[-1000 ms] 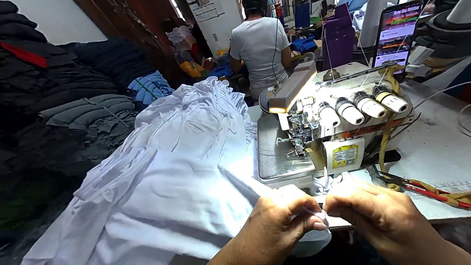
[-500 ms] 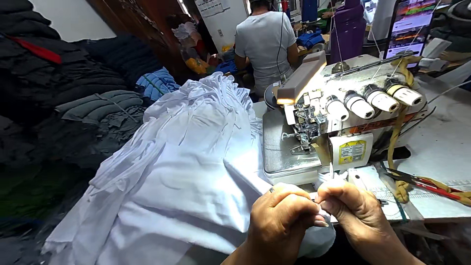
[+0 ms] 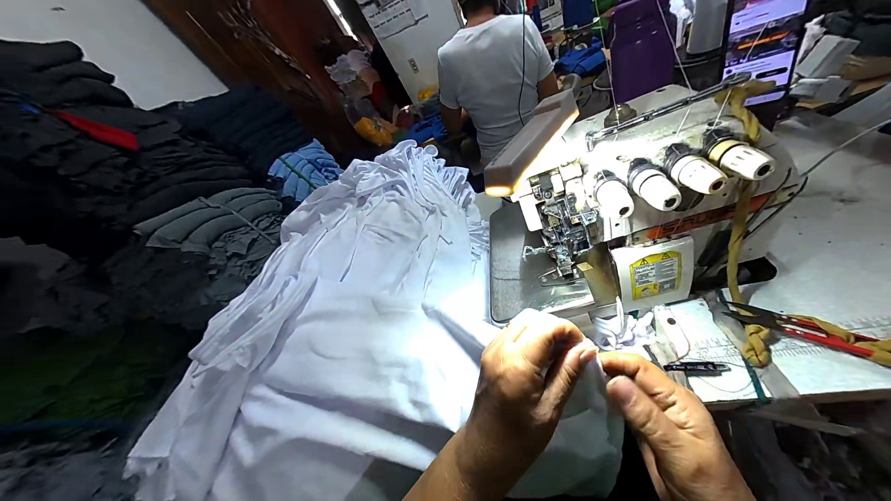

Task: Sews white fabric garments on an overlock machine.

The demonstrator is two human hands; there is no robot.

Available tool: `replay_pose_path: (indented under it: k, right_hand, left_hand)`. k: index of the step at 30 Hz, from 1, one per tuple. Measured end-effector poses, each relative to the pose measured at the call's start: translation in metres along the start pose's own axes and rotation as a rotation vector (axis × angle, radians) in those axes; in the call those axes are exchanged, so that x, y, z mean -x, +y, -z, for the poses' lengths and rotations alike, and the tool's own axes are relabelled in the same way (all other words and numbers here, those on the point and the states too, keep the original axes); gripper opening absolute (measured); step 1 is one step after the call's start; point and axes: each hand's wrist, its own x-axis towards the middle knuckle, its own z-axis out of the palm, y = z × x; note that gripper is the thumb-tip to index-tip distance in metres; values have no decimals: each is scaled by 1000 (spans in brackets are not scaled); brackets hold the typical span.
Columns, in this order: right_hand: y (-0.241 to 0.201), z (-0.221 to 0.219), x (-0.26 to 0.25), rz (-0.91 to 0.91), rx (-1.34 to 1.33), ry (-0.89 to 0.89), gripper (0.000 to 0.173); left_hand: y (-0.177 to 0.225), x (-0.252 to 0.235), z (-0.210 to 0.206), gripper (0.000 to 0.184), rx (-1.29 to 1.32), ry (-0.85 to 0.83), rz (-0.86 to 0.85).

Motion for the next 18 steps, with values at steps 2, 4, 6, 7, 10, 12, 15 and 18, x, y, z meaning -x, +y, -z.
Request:
replay_pose_path:
  k: [2, 4, 6, 7, 10, 12, 15, 18]
  right_hand:
    - [0, -1, -3, 10, 97, 31, 15]
    - [0, 2, -6, -5, 175, 59, 13]
    - [1, 8, -9, -3, 258, 79, 12]
    - [2, 12, -10, 4, 296, 87, 11]
    - [4, 18, -13, 0, 389, 110, 11]
    - [6, 19, -15, -15, 426, 118, 13]
    - [10, 17, -20, -93, 414, 143, 14]
    - [13, 17, -24, -177, 385, 175, 20]
  left_hand:
    - [-3, -2, -2, 14, 33, 0, 14]
    - [-5, -5, -4, 14, 31, -7, 10]
    - [-8, -8, -6, 13, 13, -11, 1]
    - [-10, -10, -7, 12, 6, -13, -3]
    - [-14, -13, -8, 12, -29, -20, -20]
    - [-17, -16, -9, 13, -89, -15, -31]
    - [-21, -18, -11, 14, -224, -37, 1]
    - [-26, -20, -14, 14, -317, -61, 58]
